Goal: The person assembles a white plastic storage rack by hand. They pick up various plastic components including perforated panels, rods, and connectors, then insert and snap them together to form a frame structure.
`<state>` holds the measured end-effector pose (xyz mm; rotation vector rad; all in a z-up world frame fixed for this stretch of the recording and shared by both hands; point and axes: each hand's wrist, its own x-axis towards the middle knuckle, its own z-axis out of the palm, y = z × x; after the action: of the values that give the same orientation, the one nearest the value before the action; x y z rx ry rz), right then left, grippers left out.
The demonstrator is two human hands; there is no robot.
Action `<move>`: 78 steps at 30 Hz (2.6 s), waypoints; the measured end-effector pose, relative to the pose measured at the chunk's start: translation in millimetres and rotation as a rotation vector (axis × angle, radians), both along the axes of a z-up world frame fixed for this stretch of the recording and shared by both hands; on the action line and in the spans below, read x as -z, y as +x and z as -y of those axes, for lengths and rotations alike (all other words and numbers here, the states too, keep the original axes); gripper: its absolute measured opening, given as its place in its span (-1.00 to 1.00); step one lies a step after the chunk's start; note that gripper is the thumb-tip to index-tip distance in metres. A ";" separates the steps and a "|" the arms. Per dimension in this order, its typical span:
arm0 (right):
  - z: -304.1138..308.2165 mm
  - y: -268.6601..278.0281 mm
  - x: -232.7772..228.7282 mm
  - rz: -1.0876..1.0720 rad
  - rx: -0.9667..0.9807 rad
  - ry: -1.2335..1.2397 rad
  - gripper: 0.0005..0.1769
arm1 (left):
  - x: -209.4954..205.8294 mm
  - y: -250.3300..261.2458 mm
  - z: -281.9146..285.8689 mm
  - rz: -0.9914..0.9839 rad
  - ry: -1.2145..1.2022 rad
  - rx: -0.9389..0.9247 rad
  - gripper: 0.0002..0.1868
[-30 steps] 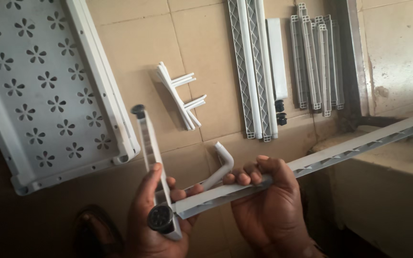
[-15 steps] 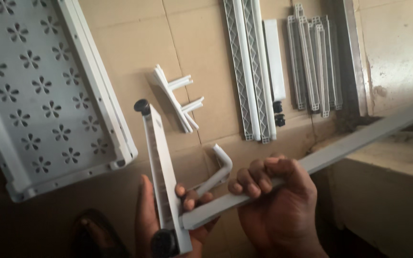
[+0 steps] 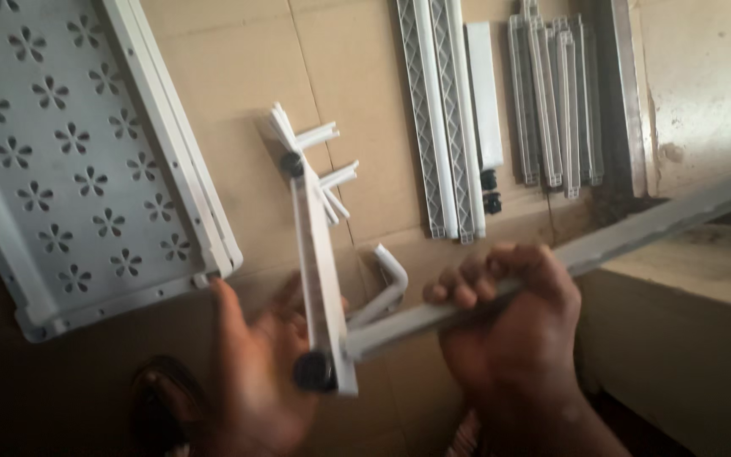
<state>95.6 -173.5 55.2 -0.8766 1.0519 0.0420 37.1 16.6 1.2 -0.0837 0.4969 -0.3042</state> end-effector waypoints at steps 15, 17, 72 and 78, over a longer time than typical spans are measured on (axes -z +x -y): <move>-39.9 -4.4 4.8 -0.049 0.059 0.199 -0.82 | 30.6 6.7 -12.8 -0.788 0.727 0.379 0.26; -39.9 -1.9 7.4 -0.053 0.071 0.194 -0.82 | 23.3 8.5 -15.3 -0.784 0.741 0.356 0.23; -61.3 -18.9 26.2 0.034 -0.642 -0.006 -0.17 | -15.6 48.9 -4.1 -0.040 0.925 0.545 -0.31; -79.8 -25.1 16.7 -0.066 -0.667 -0.044 -0.22 | -23.7 53.4 -8.2 0.068 1.145 0.495 -0.31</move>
<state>70.5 -93.8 38.5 -1.2410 0.7837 0.6113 90.5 24.8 24.9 1.1732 0.5591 -0.4629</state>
